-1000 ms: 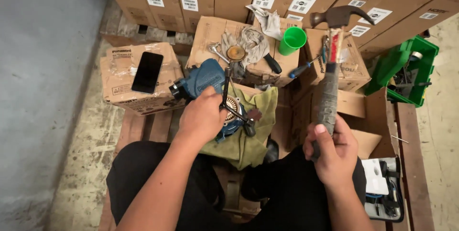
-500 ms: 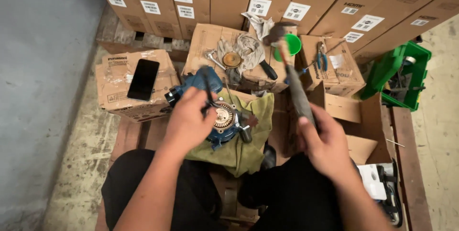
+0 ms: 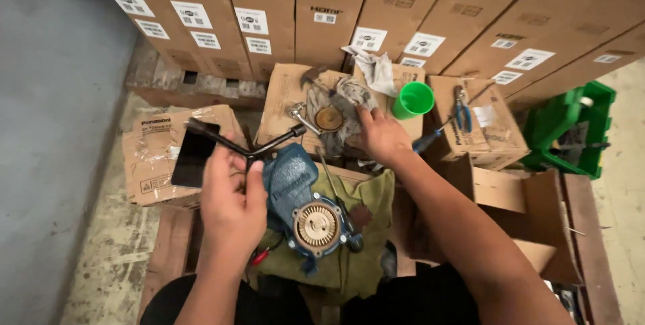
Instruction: The person uses a screwdriver to loosen and remove a central nut from a blue motor component. They then use a hammer to tap the part and a screwdriver to pry out a circular metal piece from the motor housing.
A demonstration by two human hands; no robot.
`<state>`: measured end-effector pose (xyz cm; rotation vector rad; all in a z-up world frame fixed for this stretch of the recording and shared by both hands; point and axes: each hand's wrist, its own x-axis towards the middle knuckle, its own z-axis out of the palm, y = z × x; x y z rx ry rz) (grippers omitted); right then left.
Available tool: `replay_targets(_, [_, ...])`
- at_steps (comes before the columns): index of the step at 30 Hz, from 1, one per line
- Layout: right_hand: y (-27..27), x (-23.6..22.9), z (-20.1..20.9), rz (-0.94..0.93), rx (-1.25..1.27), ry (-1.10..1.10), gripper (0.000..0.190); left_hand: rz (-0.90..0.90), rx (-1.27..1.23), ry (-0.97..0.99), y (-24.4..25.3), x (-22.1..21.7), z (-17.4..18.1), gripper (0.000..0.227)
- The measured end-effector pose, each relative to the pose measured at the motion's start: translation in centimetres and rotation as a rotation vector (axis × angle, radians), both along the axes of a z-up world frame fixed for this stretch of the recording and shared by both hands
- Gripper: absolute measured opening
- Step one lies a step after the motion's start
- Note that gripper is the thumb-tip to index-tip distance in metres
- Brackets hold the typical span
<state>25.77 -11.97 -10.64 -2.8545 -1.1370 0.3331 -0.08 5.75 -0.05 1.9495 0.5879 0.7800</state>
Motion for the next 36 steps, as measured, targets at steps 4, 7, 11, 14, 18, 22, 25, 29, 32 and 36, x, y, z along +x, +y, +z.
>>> replay_targets(4, [-0.6, 1.7, -3.8, 0.034, -0.044, -0.044, 0.062, 0.040, -0.180, -0.142, 1.1, 0.7, -1.8, 0.049])
replay_targets(7, [0.0, 2.5, -4.7, -0.004, -0.215, -0.062, 0.056, 0.011, -0.167, -0.115, 1.0, 1.8, -1.2, 0.043])
replay_targets(11, [2.6, 1.2, 0.9, -0.035, -0.156, -0.011, 0.042, -0.060, -0.121, 0.013, 0.3, 2.6, 1.5, 0.038])
replay_targets(14, [4.7, -1.3, 9.5, -0.087, 0.464, 0.340, 0.031, -0.049, 0.064, 0.033, 0.1, 3.0, 1.1, 0.034])
replay_targets(18, [5.2, -4.3, 15.0, 0.182, 0.396, 0.837, 0.029, -0.028, -0.057, -0.059, 0.0, 3.6, 0.2, 0.032])
replay_targets(22, [5.0, -3.6, 13.4, 0.279, 0.485, 0.697, 0.021, 0.024, -0.010, -0.095, 0.0, 4.1, -0.4, 0.033])
replay_targets(25, [4.8, -0.3, 10.8, 0.104, 0.584, 0.510, 0.023, 0.020, 0.167, -0.061, 0.4, 3.8, 0.2, 0.049])
replay_targets(29, [3.2, 5.4, -3.1, -0.148, 0.439, 0.227, 0.032, 0.008, 0.220, 0.080, -0.1, 3.6, 0.6, 0.044])
replay_targets(32, [2.2, 7.1, -8.9, -0.394, 0.286, 0.217, 0.038, -0.020, 0.301, 0.155, 0.0, 3.7, -0.4, 0.036])
replay_targets(36, [1.7, 7.3, -10.3, -0.428, 0.199, 0.184, 0.044, -0.027, 0.388, 0.160, 0.8, 3.7, -1.9, 0.023])
